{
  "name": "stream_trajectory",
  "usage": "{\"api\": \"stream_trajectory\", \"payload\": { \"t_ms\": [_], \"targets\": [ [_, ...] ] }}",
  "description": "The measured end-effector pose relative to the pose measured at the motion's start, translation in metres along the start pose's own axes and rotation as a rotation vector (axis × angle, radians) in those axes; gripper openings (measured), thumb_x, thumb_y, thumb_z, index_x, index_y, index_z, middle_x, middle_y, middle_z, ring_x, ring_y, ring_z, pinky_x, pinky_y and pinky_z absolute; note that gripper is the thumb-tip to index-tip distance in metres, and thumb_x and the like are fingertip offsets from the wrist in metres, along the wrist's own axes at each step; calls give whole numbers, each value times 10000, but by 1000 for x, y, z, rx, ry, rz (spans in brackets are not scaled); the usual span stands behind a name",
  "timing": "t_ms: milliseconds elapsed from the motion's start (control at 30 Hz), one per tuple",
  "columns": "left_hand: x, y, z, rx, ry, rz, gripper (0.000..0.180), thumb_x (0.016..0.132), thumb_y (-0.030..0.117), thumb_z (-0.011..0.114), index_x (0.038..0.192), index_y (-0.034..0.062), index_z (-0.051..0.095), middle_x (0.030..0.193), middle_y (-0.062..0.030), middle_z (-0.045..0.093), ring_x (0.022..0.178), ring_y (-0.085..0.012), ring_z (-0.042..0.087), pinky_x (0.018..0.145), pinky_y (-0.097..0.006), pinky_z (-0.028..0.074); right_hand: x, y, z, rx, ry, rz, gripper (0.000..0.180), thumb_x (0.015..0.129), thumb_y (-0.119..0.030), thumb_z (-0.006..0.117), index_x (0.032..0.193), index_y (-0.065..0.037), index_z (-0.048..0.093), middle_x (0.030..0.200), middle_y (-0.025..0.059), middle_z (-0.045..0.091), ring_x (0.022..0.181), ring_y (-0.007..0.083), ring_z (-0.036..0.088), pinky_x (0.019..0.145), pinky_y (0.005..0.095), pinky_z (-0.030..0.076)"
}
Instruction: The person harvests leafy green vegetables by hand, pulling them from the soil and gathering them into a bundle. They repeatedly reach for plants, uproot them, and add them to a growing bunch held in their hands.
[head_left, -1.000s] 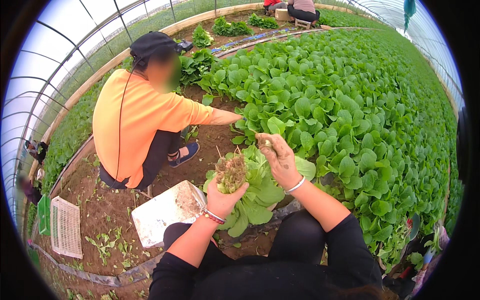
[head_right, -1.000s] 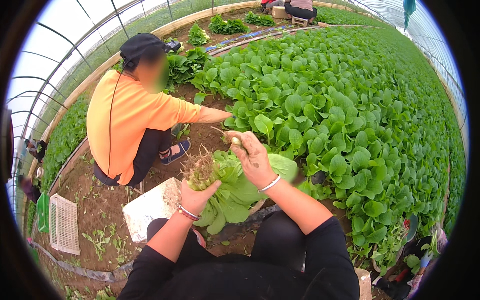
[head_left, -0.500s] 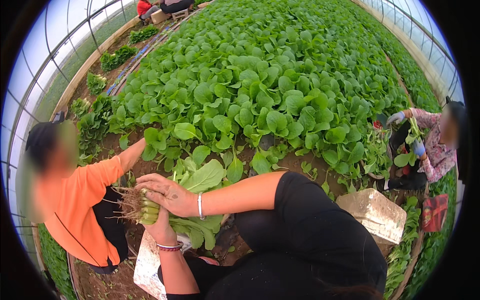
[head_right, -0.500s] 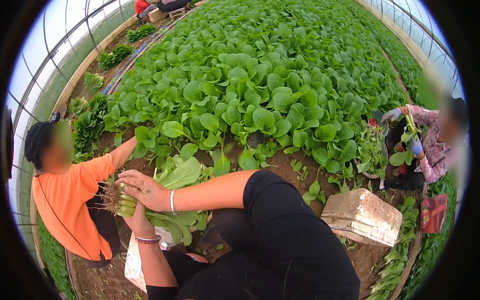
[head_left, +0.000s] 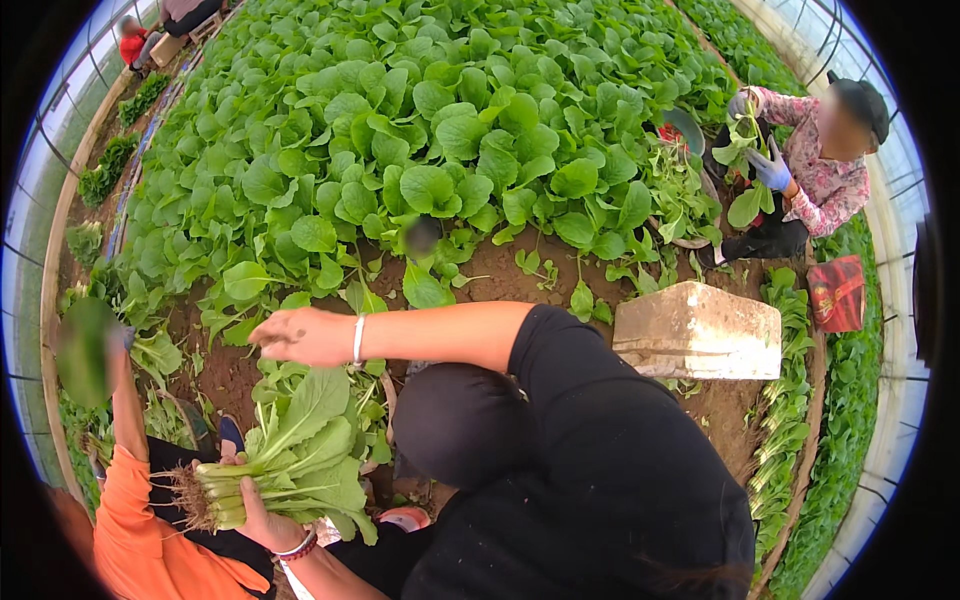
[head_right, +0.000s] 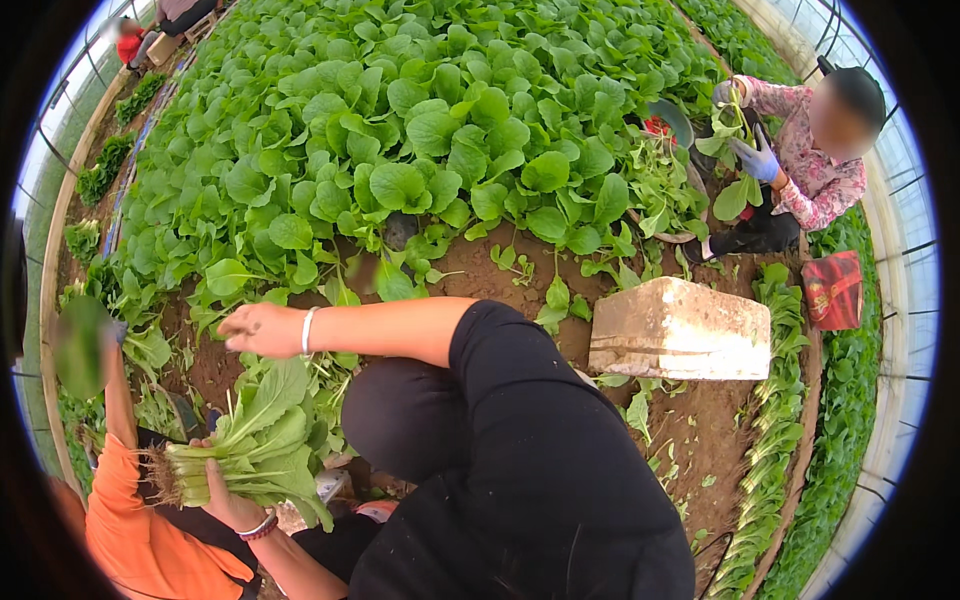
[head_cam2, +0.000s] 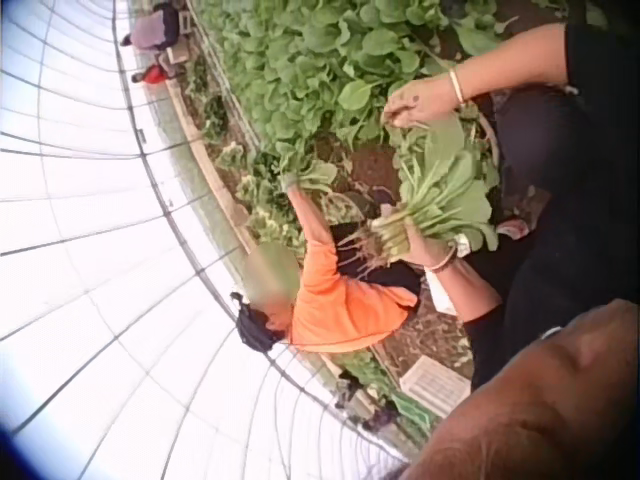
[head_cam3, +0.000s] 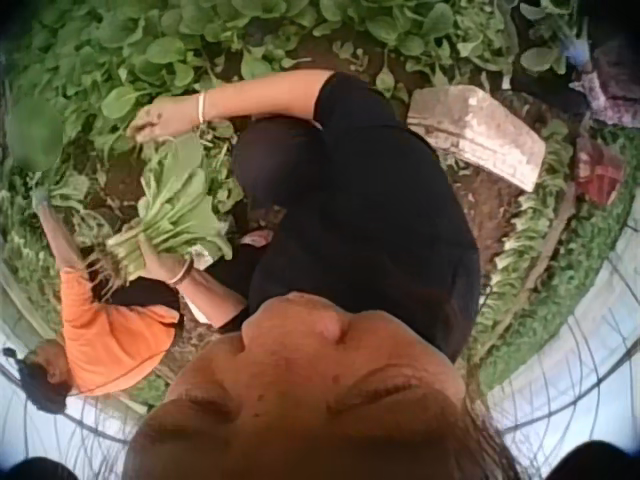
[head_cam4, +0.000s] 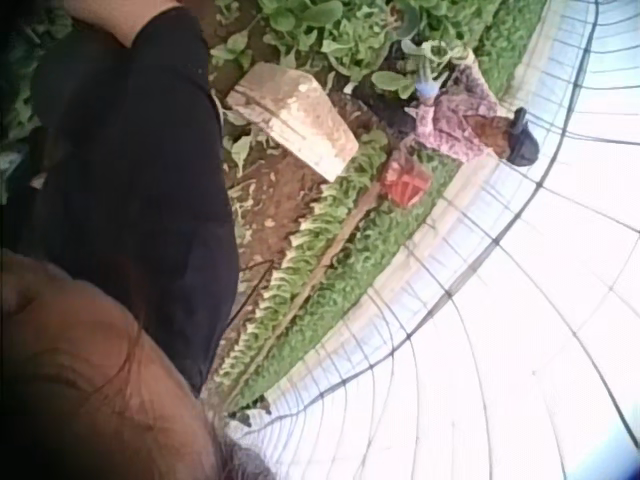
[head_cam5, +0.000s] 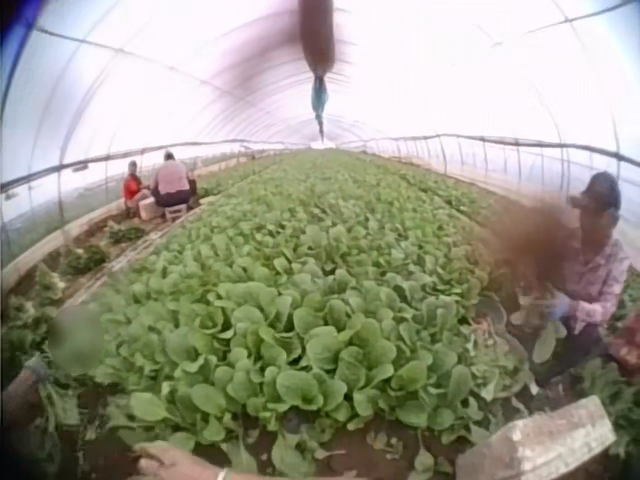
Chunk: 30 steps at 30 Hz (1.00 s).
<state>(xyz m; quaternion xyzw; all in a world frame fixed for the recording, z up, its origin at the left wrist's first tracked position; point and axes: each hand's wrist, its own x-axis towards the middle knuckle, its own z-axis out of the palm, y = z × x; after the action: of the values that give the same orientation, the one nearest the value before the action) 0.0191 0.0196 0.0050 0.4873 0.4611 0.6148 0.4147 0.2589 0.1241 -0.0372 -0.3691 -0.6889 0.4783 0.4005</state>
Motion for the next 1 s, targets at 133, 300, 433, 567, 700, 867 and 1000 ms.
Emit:
{"api": "stream_trajectory", "payload": {
  "t_ms": [133, 300, 433, 567, 700, 867, 1000],
  "targets": [
    [-2, 6, -9, 33, 82, -55, 486, 821, 3, 495, 1278, -48, 339, 1174, -144, 487, 1049, -219, 485, 951, -357, 372, -109, 137, -67, -833, -104, 410, 305, 795, -184, 539, 1055, -25, 549, 1012, 144, 532, 935, 298, 544, 805, 382, 450],
    [-14, -4, -23, 92, 100, -139, 488, 847, -6, 436, 1313, -31, 294, 1266, -139, 428, 1097, -221, 468, 983, -371, 349, -257, 244, -138, -1311, -393, 971, 228, 769, -162, 516, 900, -53, 668, 1042, 132, 577, 943, 265, 548, 771, 351, 454],
    [-6, -24, -24, 6, 130, -181, 534, 809, -21, 498, 1304, -27, 299, 1184, -138, 475, 1048, -217, 481, 959, -374, 369, -392, 359, -194, -1701, 246, 1197, 357, 803, -195, 515, 1118, -36, 568, 1169, 165, 539, 1054, 256, 540, 847, 404, 435],
    [-4, -18, -23, 224, 151, -131, 522, 753, -29, 546, 1245, -37, 373, 1120, -136, 503, 1002, -213, 497, 929, -353, 373, -351, 322, -218, -1141, 163, 1637, 358, 804, -201, 519, 1117, -33, 564, 1168, 155, 543, 1036, 250, 551, 840, 400, 439],
    [3, -28, -21, 244, 212, -154, 497, 714, -19, 597, 1183, -37, 435, 1052, -128, 543, 935, -215, 537, 885, -344, 406, -354, 299, -212, -1053, 97, 1858, 361, 804, -206, 522, 1116, -30, 560, 1167, 145, 546, 1018, 243, 562, 833, 396, 444],
    [1, -20, -10, 217, 168, -130, 476, 705, -30, 614, 1154, -35, 456, 1043, -127, 547, 937, -207, 537, 880, -347, 412, -341, 269, -181, -1011, 34, 1886, 364, 804, -213, 527, 1115, -26, 555, 1165, 133, 550, 995, 235, 576, 825, 391, 449],
    [0, -11, -5, 178, 150, -127, 472, 708, -29, 615, 1151, -37, 452, 1034, -132, 551, 940, -210, 543, 882, -342, 412, -295, 214, -160, -1048, 64, 1371, 254, 794, -150, 545, 1025, -54, 588, 1067, 138, 593, 968, 254, 586, 808, 372, 460]
  ]
}}
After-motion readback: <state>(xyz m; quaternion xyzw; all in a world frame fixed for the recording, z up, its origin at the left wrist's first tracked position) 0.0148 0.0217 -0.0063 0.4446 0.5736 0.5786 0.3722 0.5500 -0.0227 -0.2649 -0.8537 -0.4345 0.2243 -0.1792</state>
